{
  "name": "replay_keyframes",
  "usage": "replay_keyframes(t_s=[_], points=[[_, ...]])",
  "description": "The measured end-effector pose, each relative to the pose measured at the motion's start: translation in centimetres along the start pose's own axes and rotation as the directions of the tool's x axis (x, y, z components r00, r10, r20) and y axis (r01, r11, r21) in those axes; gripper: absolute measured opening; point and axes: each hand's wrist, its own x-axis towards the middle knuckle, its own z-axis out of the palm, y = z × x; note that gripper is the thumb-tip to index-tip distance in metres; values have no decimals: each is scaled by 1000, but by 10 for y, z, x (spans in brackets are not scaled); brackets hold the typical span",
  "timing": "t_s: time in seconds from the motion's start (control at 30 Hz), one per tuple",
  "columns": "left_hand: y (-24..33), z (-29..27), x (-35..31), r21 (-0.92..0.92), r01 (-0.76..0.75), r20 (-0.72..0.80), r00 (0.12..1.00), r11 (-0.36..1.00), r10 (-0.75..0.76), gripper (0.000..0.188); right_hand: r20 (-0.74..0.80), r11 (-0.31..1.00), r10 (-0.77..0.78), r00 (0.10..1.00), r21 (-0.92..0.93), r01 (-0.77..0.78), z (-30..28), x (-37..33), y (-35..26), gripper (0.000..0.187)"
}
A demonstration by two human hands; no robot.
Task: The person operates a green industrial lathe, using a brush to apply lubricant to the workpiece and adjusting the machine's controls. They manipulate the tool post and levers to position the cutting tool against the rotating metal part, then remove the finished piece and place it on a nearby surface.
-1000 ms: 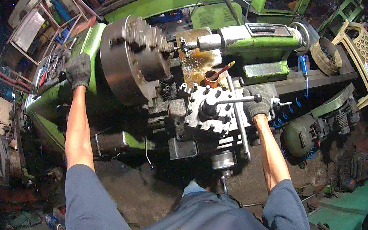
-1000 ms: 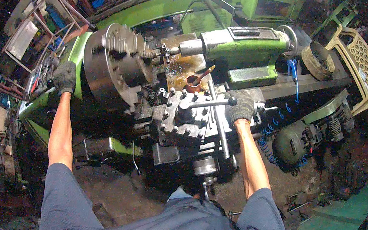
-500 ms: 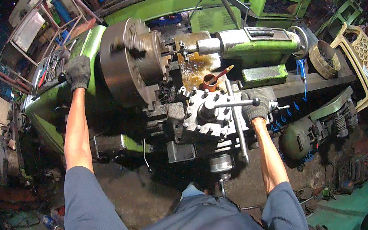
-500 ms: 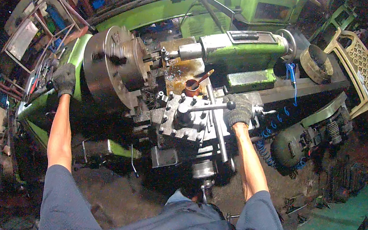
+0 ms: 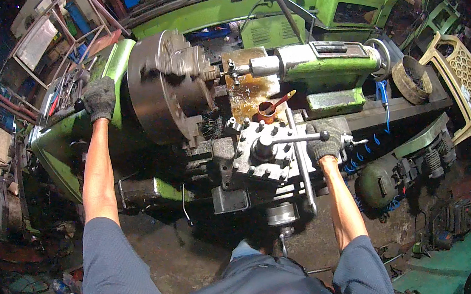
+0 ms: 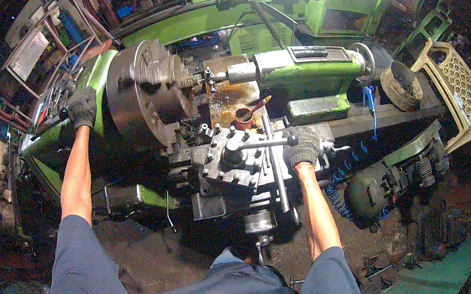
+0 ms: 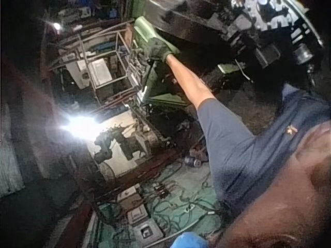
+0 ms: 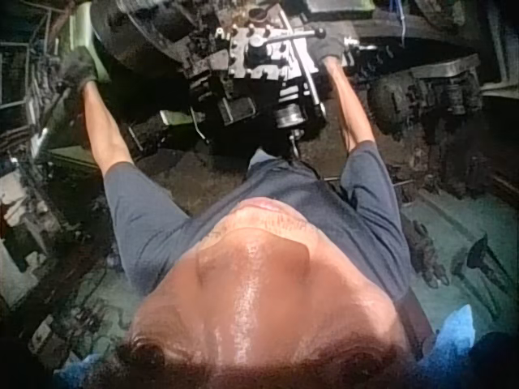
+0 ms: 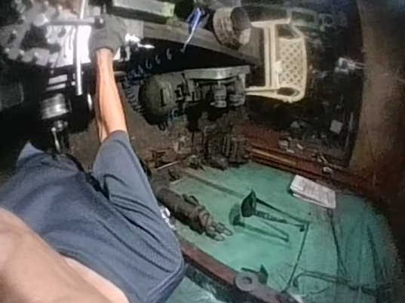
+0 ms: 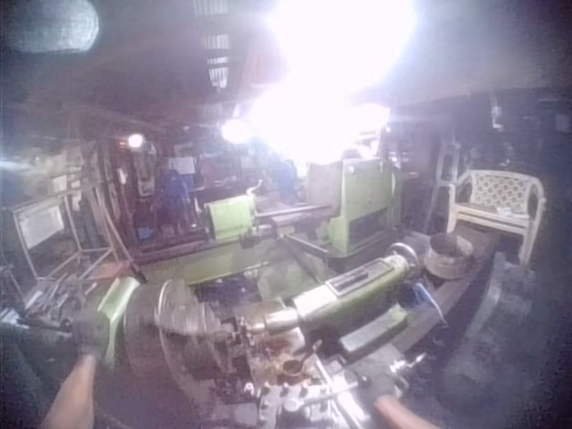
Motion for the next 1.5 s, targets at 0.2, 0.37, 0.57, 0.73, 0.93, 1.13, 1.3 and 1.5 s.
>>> replay_keyframes(t_s=[0.2, 0.37, 0.57, 0.73, 0.93, 1.13, 1.3, 1.5], points=[[0, 0, -1, -28, 10, -21, 1000, 1000, -11, 38, -10, 1000, -7, 1000, 31, 7, 1, -1, 0, 21], [4, -3, 1, 13, -12, 4, 1000, 1000, 12, 38, -40, 999, -39, 998, 1, 40, 5, 0, 5, 23], [0, -4, 1, 9, -6, -1, 1000, 1000, 6, 37, -90, 996, -79, 993, 36, 83, 11, 0, 8, 22], [11, -9, 2, 20, 21, -6, 1000, 1000, -21, 37, -55, 999, 2, 998, 48, 0, 10, -2, 5, 21], [3, -5, 5, 5, -13, -51, 999, 1000, 13, 37, -49, 997, -17, 999, 68, 20, 17, 2, 12, 20], [11, -9, 4, -56, -6, -38, 999, 998, 4, 37, -92, 997, -36, 995, 69, 42, 11, -2, 10, 17], [6, -12, 2, 25, -13, 4, 1000, 1000, 13, 37, -61, 982, 27, 998, 189, -15, -6, -3, -3, 19], [5, -5, 3, -50, -75, -120, 990, 996, 69, 34, -104, 997, -45, 994, 56, 51, 27, 3, 18, 21]])
